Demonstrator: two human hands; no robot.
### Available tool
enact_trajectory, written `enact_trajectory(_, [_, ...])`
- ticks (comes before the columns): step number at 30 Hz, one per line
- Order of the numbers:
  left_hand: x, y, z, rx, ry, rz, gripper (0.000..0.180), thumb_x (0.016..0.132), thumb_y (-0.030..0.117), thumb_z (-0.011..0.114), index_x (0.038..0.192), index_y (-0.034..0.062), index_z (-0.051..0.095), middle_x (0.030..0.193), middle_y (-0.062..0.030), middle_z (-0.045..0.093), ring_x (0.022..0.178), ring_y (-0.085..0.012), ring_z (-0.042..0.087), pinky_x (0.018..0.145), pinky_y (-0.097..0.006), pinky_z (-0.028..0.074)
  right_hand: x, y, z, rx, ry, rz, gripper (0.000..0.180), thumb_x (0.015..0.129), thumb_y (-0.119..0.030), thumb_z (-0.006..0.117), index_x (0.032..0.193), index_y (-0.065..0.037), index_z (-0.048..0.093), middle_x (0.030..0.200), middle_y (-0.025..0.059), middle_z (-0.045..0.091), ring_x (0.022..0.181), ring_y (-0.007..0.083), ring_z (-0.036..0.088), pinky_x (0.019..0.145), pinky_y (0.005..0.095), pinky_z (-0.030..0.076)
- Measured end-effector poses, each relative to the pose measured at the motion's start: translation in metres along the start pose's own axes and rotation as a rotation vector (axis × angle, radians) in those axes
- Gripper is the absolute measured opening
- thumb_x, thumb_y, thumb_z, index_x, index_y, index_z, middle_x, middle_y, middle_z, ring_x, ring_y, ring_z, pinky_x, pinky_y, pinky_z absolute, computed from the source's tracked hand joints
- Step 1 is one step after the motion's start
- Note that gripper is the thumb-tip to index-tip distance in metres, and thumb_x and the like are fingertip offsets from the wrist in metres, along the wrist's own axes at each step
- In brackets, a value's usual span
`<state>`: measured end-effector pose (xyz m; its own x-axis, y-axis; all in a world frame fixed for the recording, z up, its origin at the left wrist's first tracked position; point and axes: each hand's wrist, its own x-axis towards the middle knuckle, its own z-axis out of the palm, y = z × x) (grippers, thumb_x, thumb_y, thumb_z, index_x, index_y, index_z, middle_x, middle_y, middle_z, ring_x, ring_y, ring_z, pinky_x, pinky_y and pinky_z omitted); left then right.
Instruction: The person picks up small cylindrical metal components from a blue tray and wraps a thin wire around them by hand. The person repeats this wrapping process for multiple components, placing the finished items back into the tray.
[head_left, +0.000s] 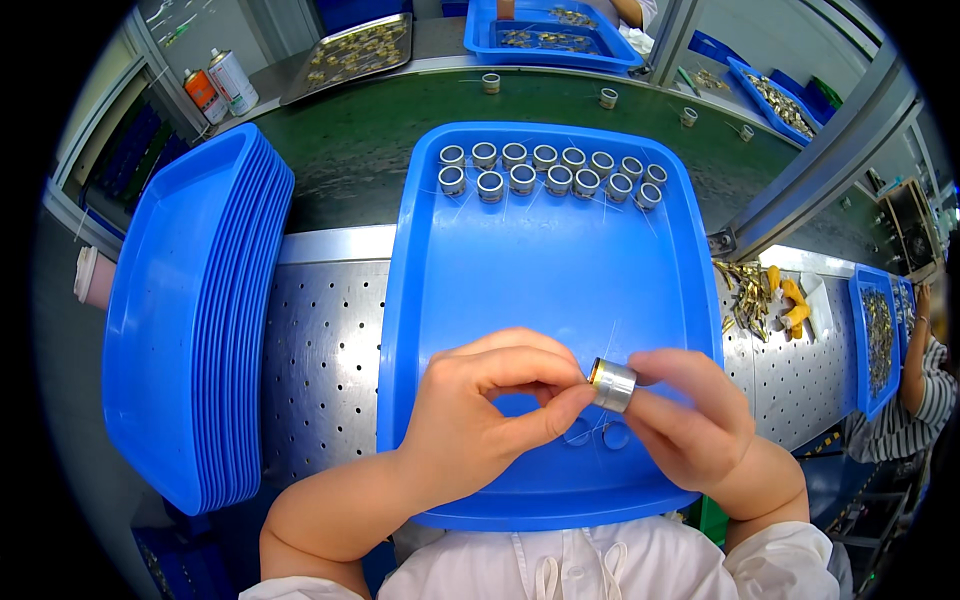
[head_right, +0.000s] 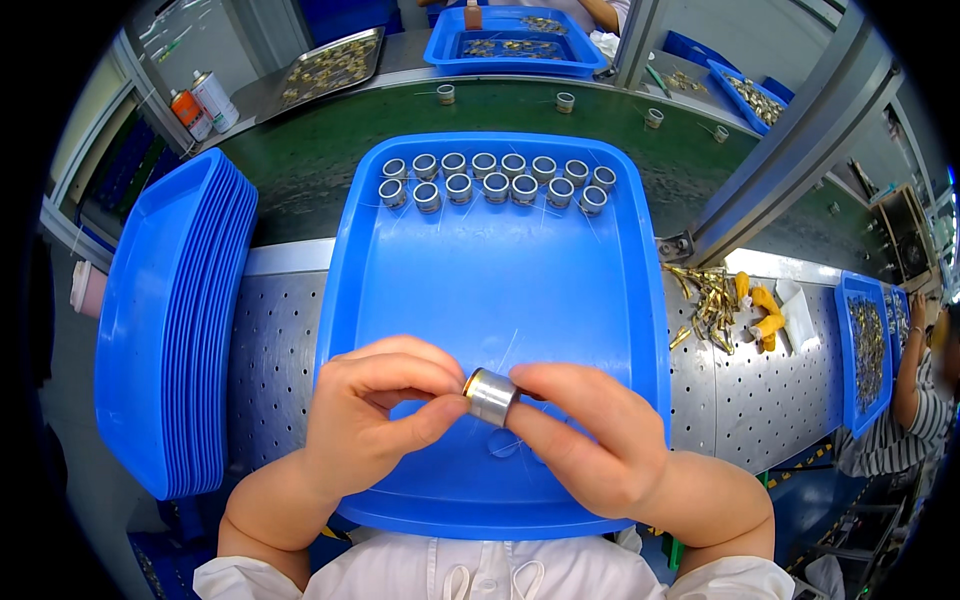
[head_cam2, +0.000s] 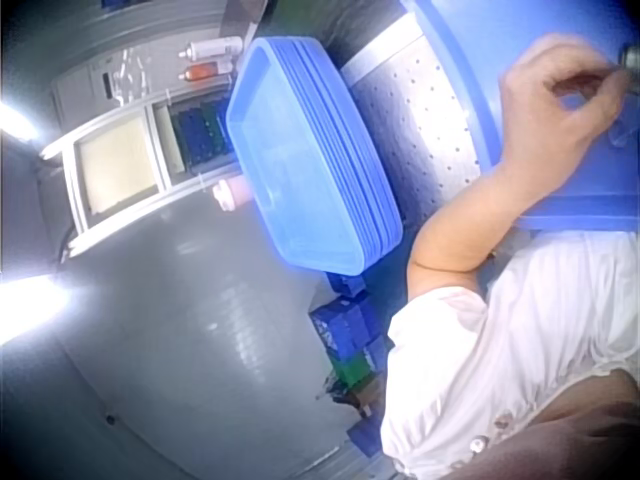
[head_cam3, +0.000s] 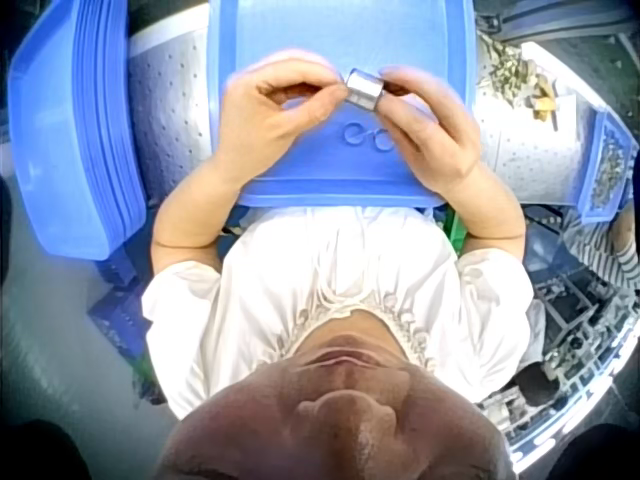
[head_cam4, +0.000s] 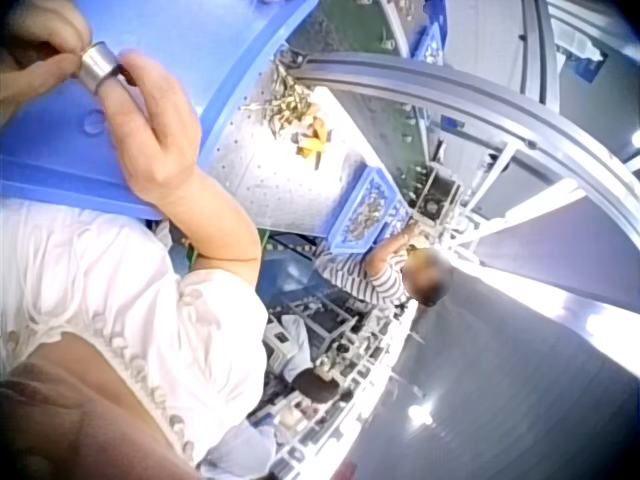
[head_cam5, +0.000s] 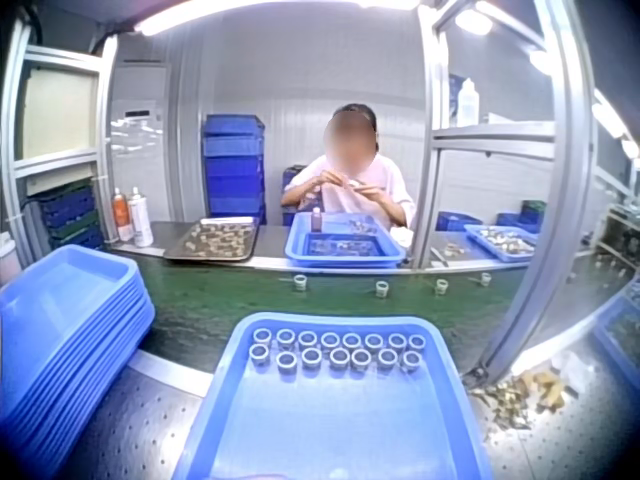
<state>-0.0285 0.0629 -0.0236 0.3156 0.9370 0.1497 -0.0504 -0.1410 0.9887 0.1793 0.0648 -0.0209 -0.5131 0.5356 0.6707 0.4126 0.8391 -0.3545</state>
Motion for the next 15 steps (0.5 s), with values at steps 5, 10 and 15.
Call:
enact_trajectory(5, [0.000,-0.002,0.000,0.032,-0.026,0.018,0.014,0.076,-0.009,0.066,0.089,-0.0049,0.065,0.093,-0.0131,0.061,0.084,-0.0158,0.062,0.075,-0.024,0.053,0.006,-0.004,0.002,0.104,0.034,0.090,0.030,0.062,-0.002,0.076,0.090,0.003,0.066,0.095,0.0166,0.061,0.075,0.0260,0.063,0.061,0.0313,0.052])
enact_trajectory(10, [0.002,0.002,0.002,-0.011,-0.001,-0.015,0.016,0.073,-0.010,0.065,0.088,-0.0047,0.066,0.093,-0.0130,0.062,0.085,-0.0159,0.062,0.075,-0.025,0.054,0.006,0.002,0.002,-0.028,0.041,-0.077,0.031,0.059,-0.003,0.074,0.087,0.005,0.066,0.094,0.0178,0.061,0.076,0.0273,0.063,0.061,0.0323,0.053])
enact_trajectory(15, [0.001,0.001,0.003,0.121,0.059,0.091,0.017,0.067,-0.011,0.067,0.083,-0.0030,0.066,0.087,-0.0120,0.063,0.078,-0.0152,0.063,0.070,-0.024,0.054,0.003,0.005,0.001,-0.052,-0.010,-0.145,0.034,0.055,-0.005,0.066,0.086,0.007,0.065,0.094,0.0205,0.060,0.076,0.0293,0.063,0.062,0.0334,0.054])
